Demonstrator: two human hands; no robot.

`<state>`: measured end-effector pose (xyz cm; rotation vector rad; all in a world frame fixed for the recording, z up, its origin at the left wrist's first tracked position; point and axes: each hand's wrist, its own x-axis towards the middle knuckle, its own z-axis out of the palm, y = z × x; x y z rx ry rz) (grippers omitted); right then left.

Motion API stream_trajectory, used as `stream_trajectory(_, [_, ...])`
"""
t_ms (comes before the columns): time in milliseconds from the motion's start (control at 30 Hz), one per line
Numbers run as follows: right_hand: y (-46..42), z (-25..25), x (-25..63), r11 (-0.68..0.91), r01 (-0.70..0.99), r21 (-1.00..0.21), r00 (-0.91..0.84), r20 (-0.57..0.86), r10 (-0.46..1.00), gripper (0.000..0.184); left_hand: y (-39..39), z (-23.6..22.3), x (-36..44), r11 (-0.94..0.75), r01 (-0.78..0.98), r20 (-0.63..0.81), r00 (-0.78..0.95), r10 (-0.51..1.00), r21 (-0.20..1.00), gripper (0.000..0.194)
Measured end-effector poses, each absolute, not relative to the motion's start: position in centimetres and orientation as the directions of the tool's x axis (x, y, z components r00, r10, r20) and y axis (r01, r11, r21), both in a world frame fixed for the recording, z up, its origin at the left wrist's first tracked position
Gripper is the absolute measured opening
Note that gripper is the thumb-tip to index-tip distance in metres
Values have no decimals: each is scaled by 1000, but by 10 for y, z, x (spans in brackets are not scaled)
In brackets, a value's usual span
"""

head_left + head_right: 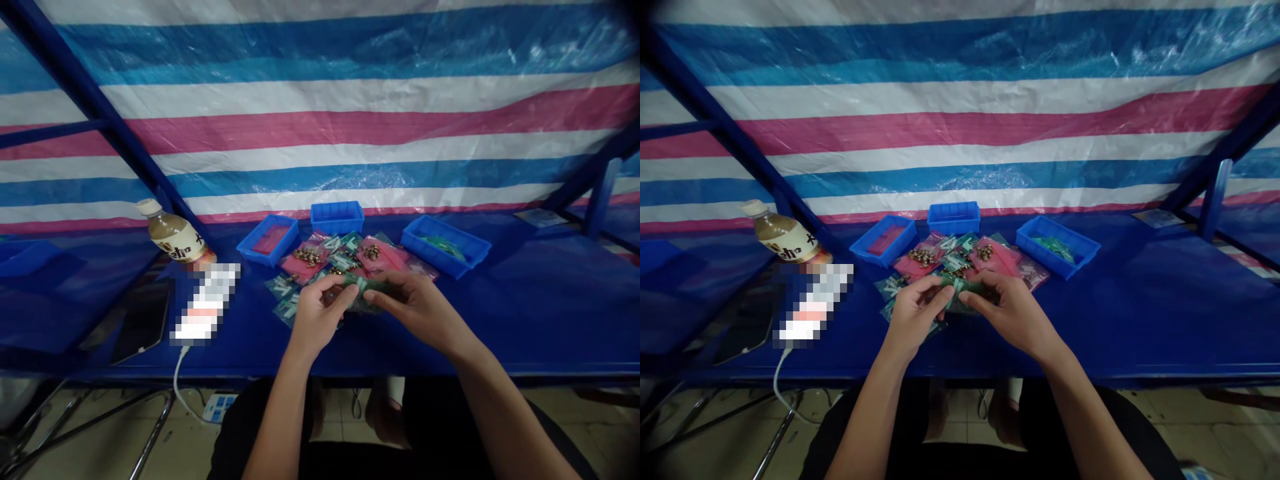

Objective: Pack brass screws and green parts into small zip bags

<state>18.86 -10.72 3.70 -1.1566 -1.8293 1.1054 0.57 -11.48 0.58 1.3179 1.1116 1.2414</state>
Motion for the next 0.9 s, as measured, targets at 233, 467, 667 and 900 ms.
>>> stream_trajectory(233, [-106, 36, 197, 324, 440, -838, -363, 164, 917, 24, -116, 3, 18, -141, 33, 139, 75, 987, 989, 27])
stream_trajectory(467, [-100, 28, 197, 136, 5, -991, -366, 125, 922, 24, -116, 7, 25, -51, -14, 53, 185, 981, 999, 29])
stream_trajectory(667, [-99, 35, 205, 18, -160, -987, -433, 86, 897, 24, -115, 4, 28, -77, -107, 80, 23, 997, 991, 29])
stream_trajectory(900, [-101, 36, 206, 61, -101, -993, -489, 103, 866, 30, -114, 5, 32, -95, -11, 92, -164, 982, 995, 45])
